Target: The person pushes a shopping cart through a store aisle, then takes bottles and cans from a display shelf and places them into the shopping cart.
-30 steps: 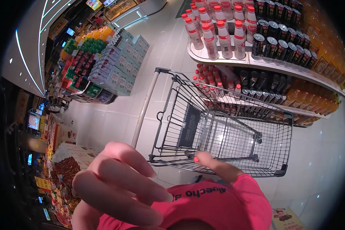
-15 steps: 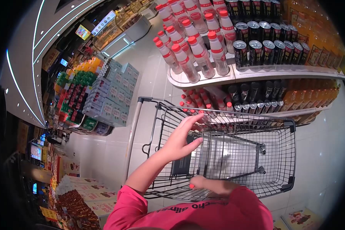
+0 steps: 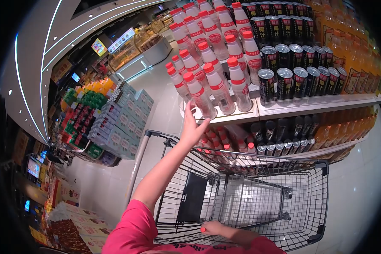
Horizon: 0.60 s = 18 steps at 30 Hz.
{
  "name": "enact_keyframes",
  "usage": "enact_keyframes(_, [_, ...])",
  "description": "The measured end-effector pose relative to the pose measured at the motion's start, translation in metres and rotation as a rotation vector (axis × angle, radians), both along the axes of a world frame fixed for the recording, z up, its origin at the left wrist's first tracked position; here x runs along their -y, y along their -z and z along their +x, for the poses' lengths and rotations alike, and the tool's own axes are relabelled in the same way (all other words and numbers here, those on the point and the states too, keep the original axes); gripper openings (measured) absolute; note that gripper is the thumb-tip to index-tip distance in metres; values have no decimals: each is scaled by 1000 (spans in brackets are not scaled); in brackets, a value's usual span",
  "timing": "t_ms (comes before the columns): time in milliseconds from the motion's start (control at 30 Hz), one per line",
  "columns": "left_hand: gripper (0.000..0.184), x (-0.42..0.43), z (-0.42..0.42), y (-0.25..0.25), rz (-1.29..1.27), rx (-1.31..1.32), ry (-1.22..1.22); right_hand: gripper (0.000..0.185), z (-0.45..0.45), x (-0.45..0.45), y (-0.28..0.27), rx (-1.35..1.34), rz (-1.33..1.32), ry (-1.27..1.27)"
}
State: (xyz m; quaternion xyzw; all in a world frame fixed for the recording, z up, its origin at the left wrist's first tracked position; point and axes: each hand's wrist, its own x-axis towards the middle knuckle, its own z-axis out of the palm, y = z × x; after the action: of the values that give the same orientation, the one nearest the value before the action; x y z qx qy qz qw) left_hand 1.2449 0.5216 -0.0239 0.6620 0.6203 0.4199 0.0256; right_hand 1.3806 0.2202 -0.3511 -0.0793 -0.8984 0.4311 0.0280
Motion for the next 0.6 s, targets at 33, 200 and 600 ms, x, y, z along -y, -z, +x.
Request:
enact_keyframes(33, [81,-11,-2,2,27,43,-2,36,-3,4,-2,33,-1,19])
enact_keyframes(200, [80,-34,-1,2,-45,271,20,35,-15,11,-5,165,-33,65])
enact_keyframes(600, [55,-10,9,-4,143,618,58,40,-12,-19,-31,373,-150,-41])
